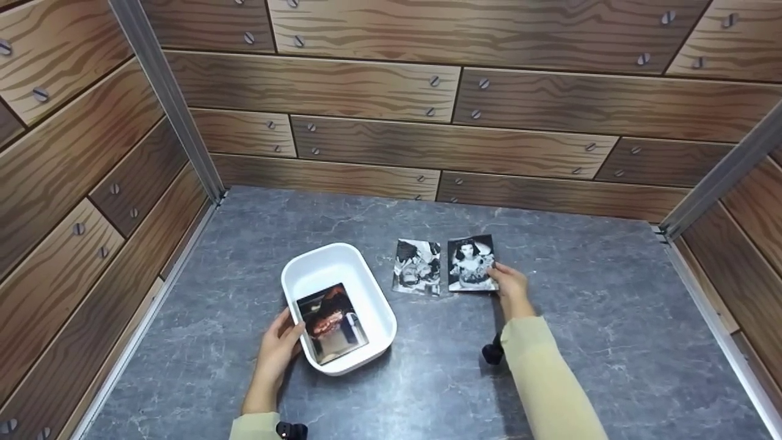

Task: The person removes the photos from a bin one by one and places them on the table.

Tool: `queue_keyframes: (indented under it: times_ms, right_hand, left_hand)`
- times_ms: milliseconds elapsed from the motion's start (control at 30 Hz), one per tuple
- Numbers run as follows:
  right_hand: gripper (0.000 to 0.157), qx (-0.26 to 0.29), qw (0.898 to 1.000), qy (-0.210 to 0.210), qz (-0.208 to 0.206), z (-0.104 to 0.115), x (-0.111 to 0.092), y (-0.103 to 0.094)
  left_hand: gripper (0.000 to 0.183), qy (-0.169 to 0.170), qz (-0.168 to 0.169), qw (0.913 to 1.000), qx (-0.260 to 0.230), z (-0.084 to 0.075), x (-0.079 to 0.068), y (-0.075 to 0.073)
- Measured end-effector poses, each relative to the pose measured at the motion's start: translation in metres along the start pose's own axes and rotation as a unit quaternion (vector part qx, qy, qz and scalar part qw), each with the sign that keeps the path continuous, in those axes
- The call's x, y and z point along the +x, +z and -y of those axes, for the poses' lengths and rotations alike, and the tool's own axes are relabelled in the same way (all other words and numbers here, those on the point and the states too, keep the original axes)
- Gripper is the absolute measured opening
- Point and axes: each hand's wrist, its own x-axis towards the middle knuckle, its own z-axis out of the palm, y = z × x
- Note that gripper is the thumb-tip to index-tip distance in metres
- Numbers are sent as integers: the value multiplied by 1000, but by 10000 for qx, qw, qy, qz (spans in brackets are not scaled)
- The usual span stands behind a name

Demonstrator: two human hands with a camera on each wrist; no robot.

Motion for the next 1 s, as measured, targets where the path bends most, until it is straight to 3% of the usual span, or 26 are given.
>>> queue_keyframes:
  times_ms: [67,133,200,267,467,733,900,1000]
  right_hand:
    - [41,-344,9990,26,-274,39,-62,15]
    - [43,-712,9966,-48,-423,67,-107,26]
    - [43,-1058,9923,-111,-638,86,-137,35]
    - [41,-1307,9881,-263,-765,93,-150,38]
    - [33,-1838,9766,-645,-916,90,-153,37]
    - [32,-2857,9479,-1071,-922,89,-156,37]
    - [35,-2884,9460,-1213,-850,92,-159,37]
    - [40,-2917,9463,-1096,-859,94,-159,38]
  left_hand:
    - [61,7,4,10000,61,0,0,0]
    - [60,25,8,10000,83,0,0,0]
    - [61,62,26,9999,75,1,1,1]
    - [60,79,24,9999,87,2,1,1]
    - [59,51,-54,9999,155,4,0,2]
    - [59,92,-37,9999,116,4,0,1]
    - [59,86,-16,9999,95,3,1,0]
    - [60,69,-3,10000,49,3,0,0]
